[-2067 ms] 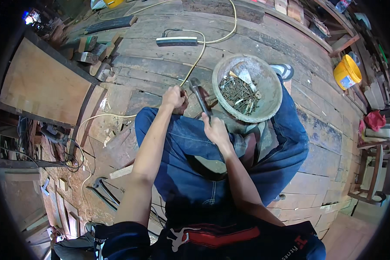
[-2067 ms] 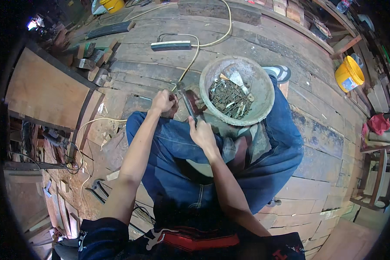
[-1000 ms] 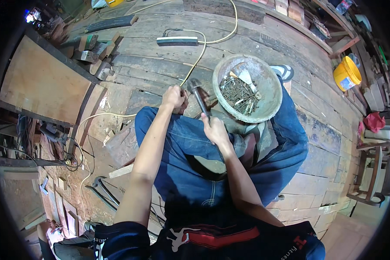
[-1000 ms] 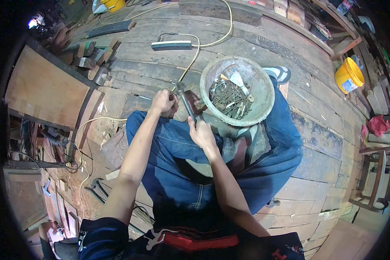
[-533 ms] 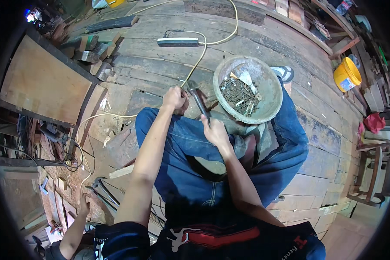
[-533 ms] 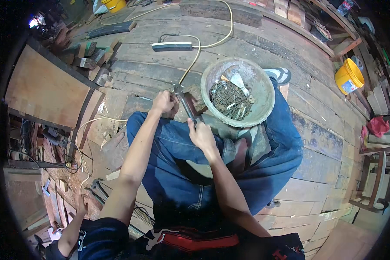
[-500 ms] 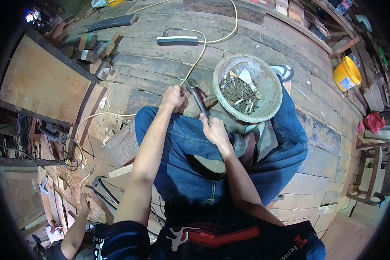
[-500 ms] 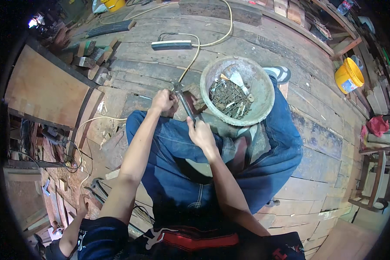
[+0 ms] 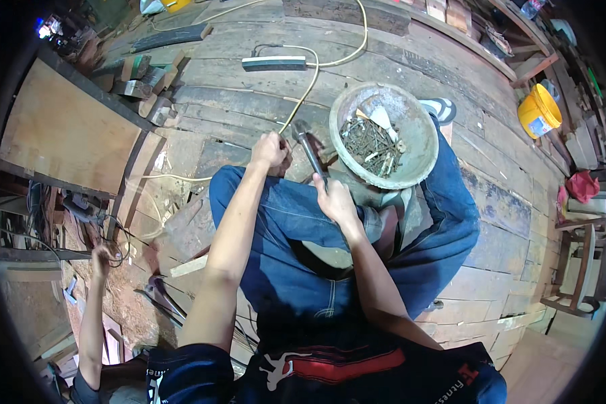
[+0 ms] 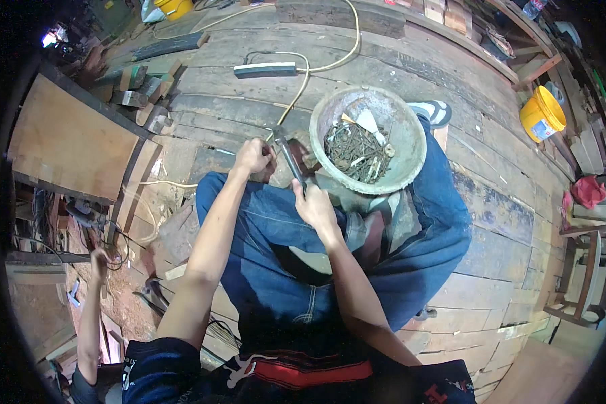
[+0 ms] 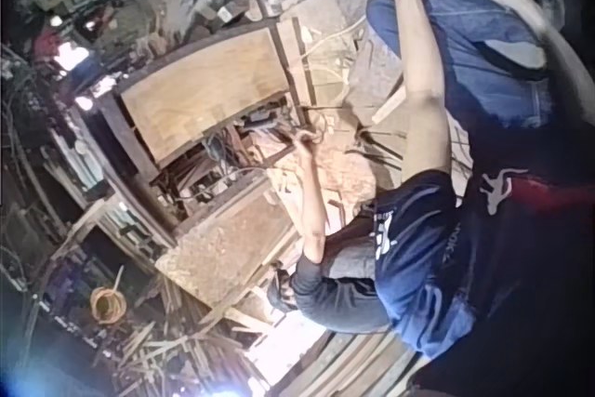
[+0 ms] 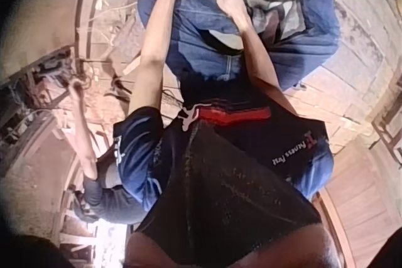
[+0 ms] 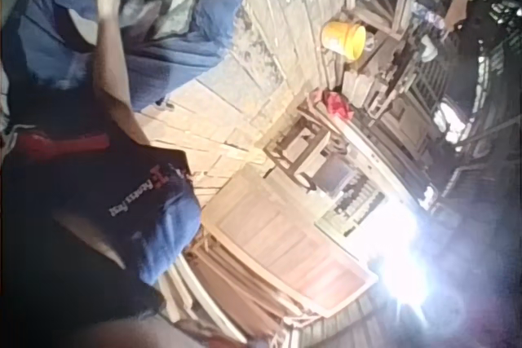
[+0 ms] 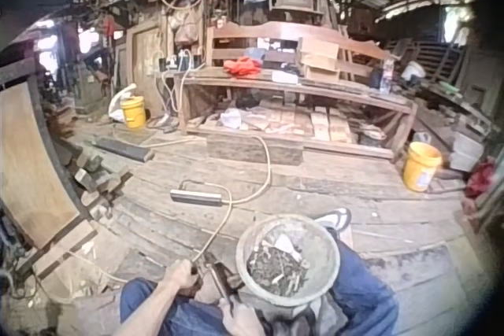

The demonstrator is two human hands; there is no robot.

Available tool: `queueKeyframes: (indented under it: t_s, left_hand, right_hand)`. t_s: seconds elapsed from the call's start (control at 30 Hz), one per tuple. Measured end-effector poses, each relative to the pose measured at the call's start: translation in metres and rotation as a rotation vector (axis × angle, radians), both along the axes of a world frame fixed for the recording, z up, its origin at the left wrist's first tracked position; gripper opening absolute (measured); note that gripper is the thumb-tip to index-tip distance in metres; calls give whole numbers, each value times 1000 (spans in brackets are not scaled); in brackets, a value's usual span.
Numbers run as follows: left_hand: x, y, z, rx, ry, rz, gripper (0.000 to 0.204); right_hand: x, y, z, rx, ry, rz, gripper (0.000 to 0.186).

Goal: Using a hammer and a pair of pliers to straighten bent nails on a wooden floor.

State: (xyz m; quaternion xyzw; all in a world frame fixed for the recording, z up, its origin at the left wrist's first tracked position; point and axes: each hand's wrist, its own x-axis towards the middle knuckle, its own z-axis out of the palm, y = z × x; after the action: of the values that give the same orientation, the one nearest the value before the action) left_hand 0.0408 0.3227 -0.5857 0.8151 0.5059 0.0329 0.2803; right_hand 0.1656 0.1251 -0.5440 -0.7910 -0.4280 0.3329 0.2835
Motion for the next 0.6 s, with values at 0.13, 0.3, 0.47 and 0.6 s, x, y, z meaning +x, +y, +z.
queueKeyframes:
  t_s: [0.13,0.3,0.47,0.6]
  left_hand:
    - [1,-1,1,49,-6,-21,15]
    - [1,-2,1,7,6,26,19]
    - [-1,-2,1,91,0,11,20]
    - [0,-1,-1,54,-11,-20,21]
  right_hand:
    - [0,1,-1,-30,-61,-2,61]
    - [-1,0,0,7,61,18,60]
    - [-3,1,3,23,-48,-13,58]
    - [3,1,4,63,8,-13,58]
